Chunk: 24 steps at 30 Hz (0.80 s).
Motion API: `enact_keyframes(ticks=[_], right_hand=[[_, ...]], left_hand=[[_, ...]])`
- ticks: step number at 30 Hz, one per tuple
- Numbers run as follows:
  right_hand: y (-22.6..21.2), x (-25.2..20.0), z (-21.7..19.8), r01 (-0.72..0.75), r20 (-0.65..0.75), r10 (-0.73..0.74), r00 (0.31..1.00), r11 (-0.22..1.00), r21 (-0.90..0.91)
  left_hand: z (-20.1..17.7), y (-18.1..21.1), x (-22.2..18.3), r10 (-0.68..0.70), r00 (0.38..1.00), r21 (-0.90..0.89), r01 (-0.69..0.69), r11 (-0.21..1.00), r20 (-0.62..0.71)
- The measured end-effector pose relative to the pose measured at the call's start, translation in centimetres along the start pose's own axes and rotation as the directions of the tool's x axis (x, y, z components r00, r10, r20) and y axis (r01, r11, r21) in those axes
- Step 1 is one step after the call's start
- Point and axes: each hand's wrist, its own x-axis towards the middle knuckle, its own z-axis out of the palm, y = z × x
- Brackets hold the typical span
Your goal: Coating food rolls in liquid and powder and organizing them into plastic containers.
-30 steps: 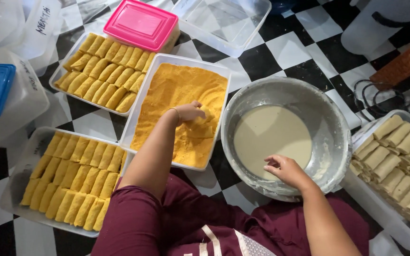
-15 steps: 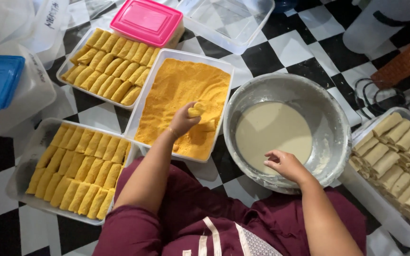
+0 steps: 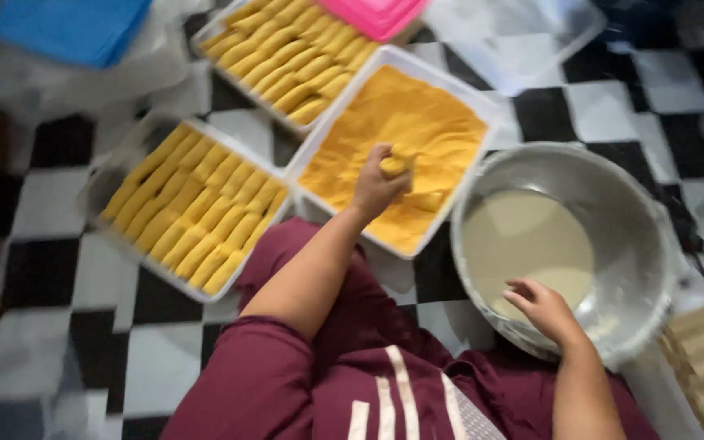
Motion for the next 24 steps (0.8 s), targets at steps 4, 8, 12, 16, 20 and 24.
enact_keyframes(ticks=[4,8,12,16,20,24], right_hand=[[0.3,0.8,0.3,-0.033,-0.019,0.032,0.999,0.999,-0.032],[0.1,0.6,0.3,-0.113,-0.059,0.115,0.992,0.993,0.028],[1.2,1.7,0.9,-0.134,-0.052,0.132,0.990,0.991,-0.029],[2.2,2.6,1.6,-0.144,-0.071,0.138,0.988,0.985,-0.092],[4.0,2.9,1.9,-0.156,-0.123,0.129,0.984,0.956,-0.249],[5.0,2.9,1.6,-0.204,-0.145,0.163,0.976,0.918,-0.340]], left_hand=[[-9.9,1.9,0.5,0.045,0.999,-0.327,-0.042,0.944,0.003],[-25.2,2.2,1.5,-0.029,0.987,0.053,0.021,0.998,0.158],[-37.9,1.4,0.1,-0.428,0.898,0.320,0.378,0.869,0.101],[-46.1,-5.2,-0.8,-0.545,0.821,0.777,0.452,0.438,-0.170],[-47.2,-5.7,-2.2,-0.546,0.803,0.876,0.421,0.235,-0.239],[-48.9,-12.6,-1.4,-0.546,0.806,0.868,0.423,0.260,-0.229]])
